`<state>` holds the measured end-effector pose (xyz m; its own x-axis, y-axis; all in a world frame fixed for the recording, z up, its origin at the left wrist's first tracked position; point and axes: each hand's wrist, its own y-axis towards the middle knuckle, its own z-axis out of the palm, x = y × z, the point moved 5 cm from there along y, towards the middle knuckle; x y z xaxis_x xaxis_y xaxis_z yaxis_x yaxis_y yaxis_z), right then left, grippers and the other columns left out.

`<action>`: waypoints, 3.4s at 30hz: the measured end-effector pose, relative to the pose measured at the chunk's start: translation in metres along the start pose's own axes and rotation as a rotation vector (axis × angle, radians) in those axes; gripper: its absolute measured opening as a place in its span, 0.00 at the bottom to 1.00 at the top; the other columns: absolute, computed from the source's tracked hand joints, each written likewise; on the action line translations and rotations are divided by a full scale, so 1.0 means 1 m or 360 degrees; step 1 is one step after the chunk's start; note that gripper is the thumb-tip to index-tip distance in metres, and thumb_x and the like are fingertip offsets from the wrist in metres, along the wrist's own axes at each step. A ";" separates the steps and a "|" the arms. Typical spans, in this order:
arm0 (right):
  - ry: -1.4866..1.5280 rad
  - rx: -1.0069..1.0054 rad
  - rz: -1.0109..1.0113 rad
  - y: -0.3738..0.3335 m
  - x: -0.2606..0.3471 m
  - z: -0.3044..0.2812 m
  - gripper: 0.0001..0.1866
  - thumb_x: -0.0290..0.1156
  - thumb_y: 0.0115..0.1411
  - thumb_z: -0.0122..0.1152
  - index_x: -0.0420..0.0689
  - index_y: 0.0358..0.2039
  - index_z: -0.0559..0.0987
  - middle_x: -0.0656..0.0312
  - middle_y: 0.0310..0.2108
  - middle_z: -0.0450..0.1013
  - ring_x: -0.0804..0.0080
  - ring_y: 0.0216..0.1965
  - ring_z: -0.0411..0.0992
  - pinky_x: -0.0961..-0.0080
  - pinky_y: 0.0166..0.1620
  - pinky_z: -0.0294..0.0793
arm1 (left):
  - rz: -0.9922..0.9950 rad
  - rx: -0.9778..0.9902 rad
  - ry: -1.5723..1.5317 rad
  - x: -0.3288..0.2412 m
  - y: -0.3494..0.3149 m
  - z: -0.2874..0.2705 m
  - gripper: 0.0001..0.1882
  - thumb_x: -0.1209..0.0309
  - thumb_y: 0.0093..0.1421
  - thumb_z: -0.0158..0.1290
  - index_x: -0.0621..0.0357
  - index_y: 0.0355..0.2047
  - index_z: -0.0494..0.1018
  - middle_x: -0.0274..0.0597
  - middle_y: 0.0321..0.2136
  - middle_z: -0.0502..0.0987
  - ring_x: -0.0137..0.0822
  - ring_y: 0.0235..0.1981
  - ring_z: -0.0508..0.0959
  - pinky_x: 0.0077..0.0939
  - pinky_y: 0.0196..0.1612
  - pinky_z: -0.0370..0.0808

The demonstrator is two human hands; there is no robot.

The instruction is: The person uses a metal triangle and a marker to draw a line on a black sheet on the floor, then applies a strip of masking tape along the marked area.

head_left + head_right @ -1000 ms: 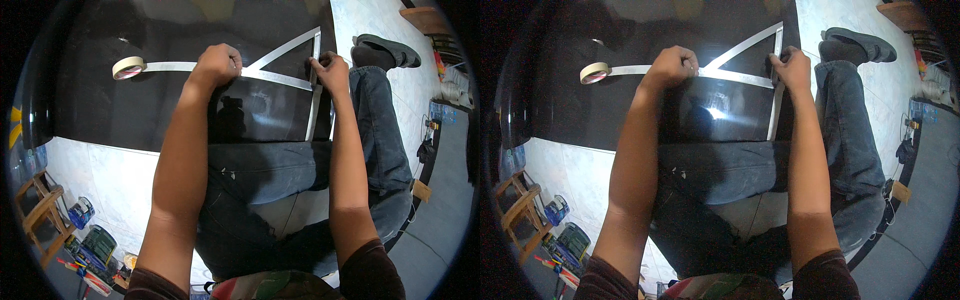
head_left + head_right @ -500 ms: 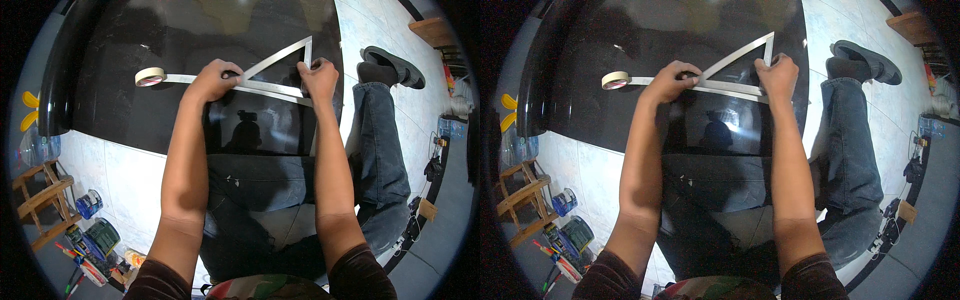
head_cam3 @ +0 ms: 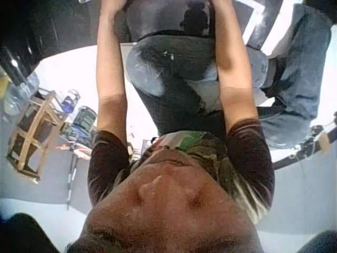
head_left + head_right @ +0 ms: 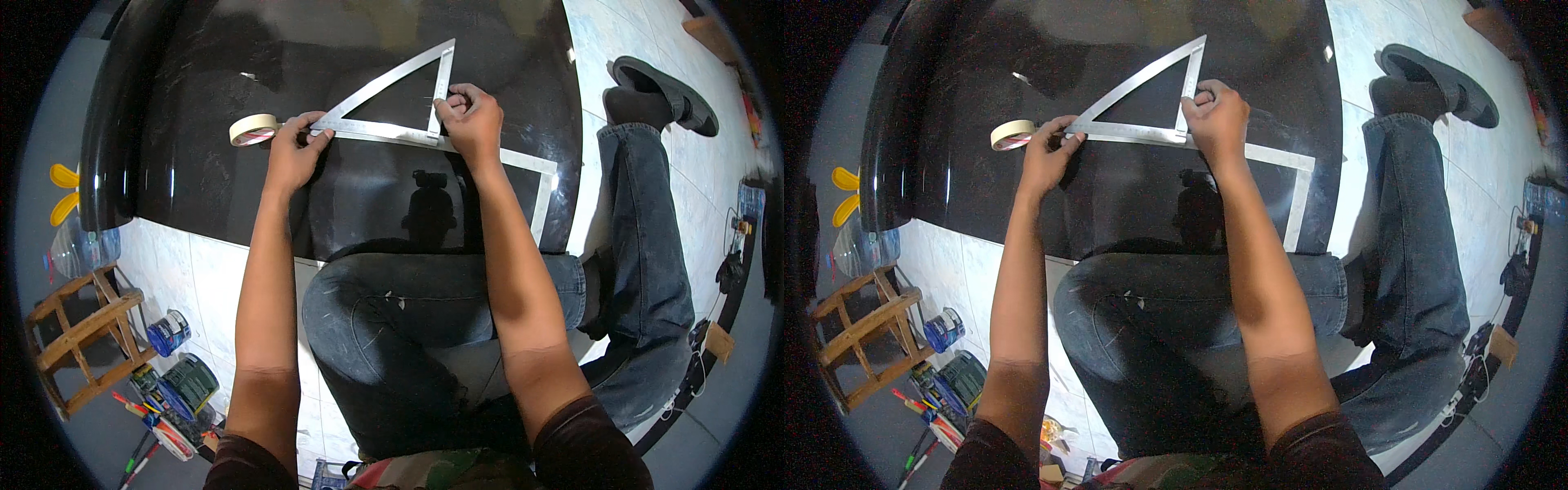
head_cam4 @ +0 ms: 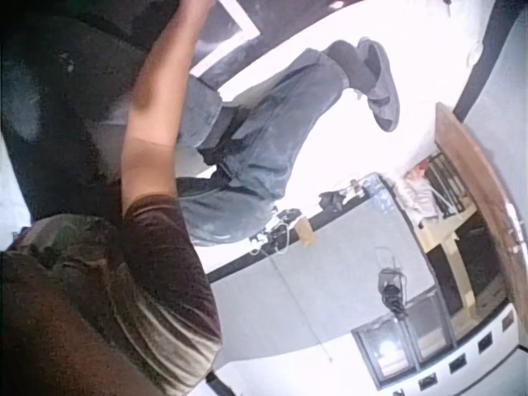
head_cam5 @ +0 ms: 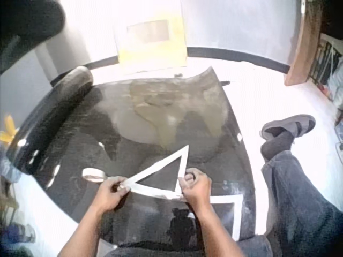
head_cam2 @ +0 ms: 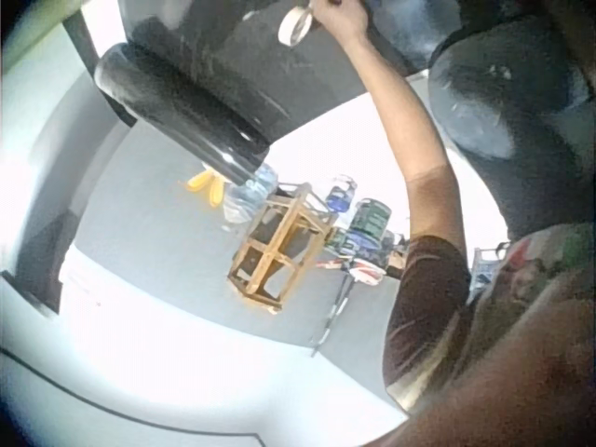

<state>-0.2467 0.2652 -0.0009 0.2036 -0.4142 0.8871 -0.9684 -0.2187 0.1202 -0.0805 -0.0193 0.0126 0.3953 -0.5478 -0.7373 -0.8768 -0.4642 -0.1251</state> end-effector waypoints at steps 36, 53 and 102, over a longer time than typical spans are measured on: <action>0.0109 0.0037 -0.0184 -0.022 -0.010 0.008 0.23 0.31 0.58 0.75 0.37 0.53 0.87 0.50 0.46 0.87 0.66 0.41 0.87 0.69 0.49 0.85 | 0.0406 -0.0840 0.0474 -0.011 -0.040 0.022 0.19 0.62 0.65 0.72 0.61 0.51 0.89 0.47 0.45 0.84 0.43 0.46 0.84 0.35 0.53 0.80; 0.0147 0.0009 -0.0238 -0.022 -0.008 0.007 0.23 0.30 0.55 0.75 0.39 0.52 0.87 0.52 0.45 0.86 0.61 0.41 0.86 0.63 0.49 0.84 | 0.0368 -0.0849 0.0448 -0.009 -0.040 0.022 0.19 0.61 0.64 0.73 0.58 0.51 0.89 0.45 0.45 0.83 0.40 0.45 0.84 0.34 0.51 0.80; 0.0007 0.0088 -0.0054 -0.023 0.001 0.000 0.22 0.32 0.59 0.77 0.43 0.54 0.88 0.53 0.45 0.87 0.65 0.40 0.85 0.68 0.48 0.84 | 0.0194 -0.0897 0.0132 0.005 -0.033 0.015 0.12 0.66 0.67 0.69 0.57 0.47 0.89 0.40 0.41 0.84 0.27 0.30 0.79 0.24 0.38 0.78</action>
<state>-0.2239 0.2697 -0.0033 0.2354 -0.4018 0.8850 -0.9515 -0.2808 0.1256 -0.0539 0.0035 0.0036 0.3410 -0.6626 -0.6669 -0.6451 -0.6809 0.3467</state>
